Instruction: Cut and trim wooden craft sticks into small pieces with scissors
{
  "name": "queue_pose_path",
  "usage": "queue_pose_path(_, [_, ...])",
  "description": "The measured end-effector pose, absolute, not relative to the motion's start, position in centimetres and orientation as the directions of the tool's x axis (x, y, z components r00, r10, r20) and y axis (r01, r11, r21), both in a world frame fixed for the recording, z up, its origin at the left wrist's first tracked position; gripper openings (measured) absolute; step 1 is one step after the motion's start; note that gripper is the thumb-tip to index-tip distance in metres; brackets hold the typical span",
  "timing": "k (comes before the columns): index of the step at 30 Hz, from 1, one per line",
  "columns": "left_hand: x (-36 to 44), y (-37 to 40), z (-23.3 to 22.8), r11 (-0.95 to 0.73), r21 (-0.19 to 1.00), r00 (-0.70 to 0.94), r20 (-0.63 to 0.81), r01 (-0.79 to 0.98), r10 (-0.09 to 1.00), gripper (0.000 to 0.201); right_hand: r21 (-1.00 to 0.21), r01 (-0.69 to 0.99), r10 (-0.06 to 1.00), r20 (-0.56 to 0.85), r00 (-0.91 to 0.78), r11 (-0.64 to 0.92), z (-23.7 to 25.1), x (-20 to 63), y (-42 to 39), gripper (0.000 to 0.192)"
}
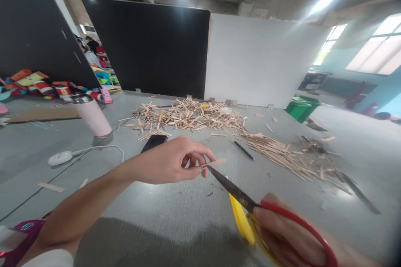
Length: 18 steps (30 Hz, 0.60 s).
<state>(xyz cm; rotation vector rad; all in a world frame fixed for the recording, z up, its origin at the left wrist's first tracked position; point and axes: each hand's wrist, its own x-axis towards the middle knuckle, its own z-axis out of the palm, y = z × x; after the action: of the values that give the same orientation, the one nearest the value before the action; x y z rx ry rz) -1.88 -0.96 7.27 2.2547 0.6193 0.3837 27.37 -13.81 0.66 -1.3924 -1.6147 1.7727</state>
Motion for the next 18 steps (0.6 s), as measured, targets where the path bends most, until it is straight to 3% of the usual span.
queue_pose_path(10, [-1.7, -1.3, 8.0, -0.553, 0.774, 0.873, 0.001, 0.308, 0.488, 0.033, -0.893, 0.353, 0.776, -0.427, -0.465, -0.28, 1.9, 27.4, -14.1, 0.078])
queue_pose_path(15, [-1.8, -1.5, 8.0, -0.563, 0.762, 0.865, 0.008, 0.319, 0.502, 0.03, -0.87, 0.341, 0.79, -0.476, -0.387, -0.357, 2.4, 27.4, -14.7, 0.082])
queue_pose_path(18, [-1.8, -1.5, 7.9, -0.551, 0.77, 0.86, 0.006, 0.321, 0.51, 0.031, -0.884, 0.302, 0.791, -0.457, -0.406, -0.356, 1.7, 27.7, -15.0, 0.075])
